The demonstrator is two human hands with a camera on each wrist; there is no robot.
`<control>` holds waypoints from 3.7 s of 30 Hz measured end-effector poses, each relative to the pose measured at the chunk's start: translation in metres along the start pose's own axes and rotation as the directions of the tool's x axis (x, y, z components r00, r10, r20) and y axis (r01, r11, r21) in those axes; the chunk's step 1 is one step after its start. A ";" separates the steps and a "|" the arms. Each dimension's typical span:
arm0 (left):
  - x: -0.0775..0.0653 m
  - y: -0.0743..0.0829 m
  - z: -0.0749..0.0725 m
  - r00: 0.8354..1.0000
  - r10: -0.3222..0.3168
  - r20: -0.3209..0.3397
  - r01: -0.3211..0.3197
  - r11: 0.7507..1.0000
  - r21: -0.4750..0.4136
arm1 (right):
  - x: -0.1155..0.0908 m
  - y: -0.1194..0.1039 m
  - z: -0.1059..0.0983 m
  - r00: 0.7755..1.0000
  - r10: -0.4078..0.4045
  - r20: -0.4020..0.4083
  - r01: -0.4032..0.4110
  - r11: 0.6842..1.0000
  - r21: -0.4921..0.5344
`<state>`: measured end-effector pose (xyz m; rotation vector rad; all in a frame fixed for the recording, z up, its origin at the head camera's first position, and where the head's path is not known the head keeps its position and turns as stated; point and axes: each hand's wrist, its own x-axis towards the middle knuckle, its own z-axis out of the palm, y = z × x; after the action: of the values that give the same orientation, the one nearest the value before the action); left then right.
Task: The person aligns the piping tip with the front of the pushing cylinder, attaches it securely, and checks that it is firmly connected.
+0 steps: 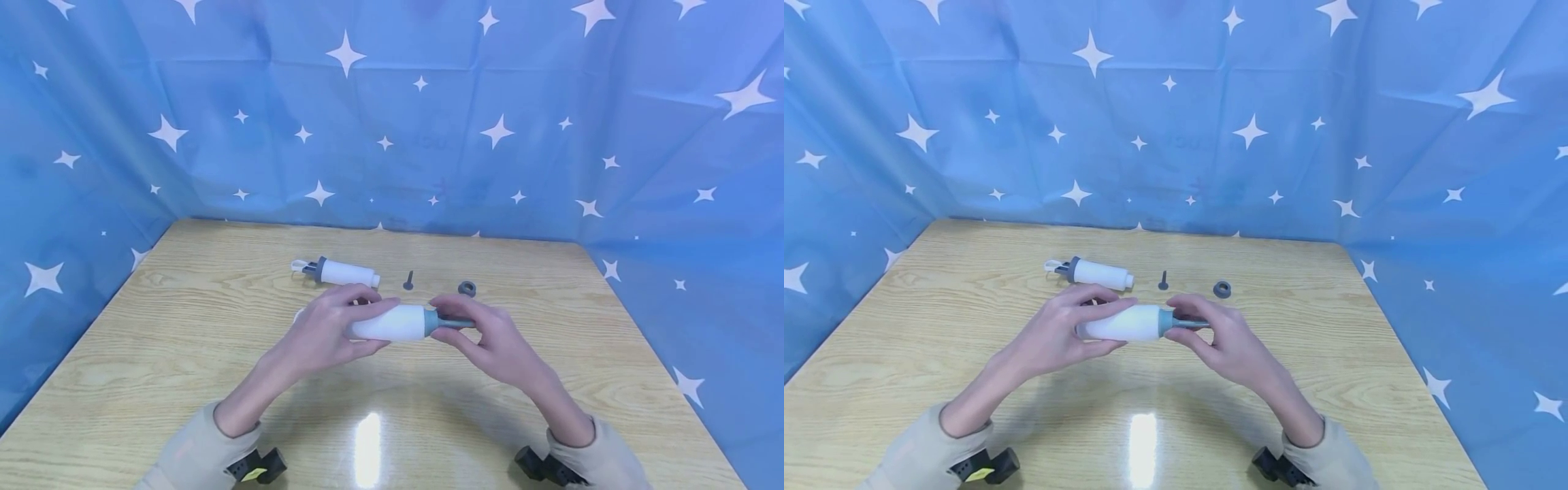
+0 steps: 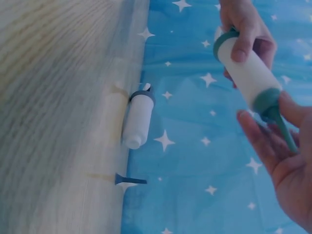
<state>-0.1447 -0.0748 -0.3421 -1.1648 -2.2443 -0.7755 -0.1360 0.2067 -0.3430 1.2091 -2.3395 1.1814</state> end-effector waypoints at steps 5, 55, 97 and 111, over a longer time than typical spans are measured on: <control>0.001 0.000 0.001 1.000 -0.006 0.008 0.006 1.000 -0.011 | 0.001 -0.001 0.001 0.998 -0.051 -0.021 0.050 0.998 -0.042; -0.005 -0.046 0.043 0.921 -0.280 0.270 0.281 0.959 0.033 | 0.012 0.053 0.005 0.913 0.336 0.229 -0.260 0.916 -0.307; -0.010 -0.053 0.055 0.810 -0.311 0.497 0.402 0.912 -0.085 | 0.009 0.076 0.003 0.767 0.401 0.502 -0.347 0.916 -0.202; 0.000 -0.057 0.058 0.848 -0.334 0.413 0.426 0.891 -0.155 | 0.006 0.093 -0.016 0.837 0.418 0.352 -0.371 0.908 -0.195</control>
<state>-0.2021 -0.0626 -0.3979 -1.0488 -2.8266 -1.0834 -0.2138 0.2456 -0.3804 1.0185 -3.0269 0.9546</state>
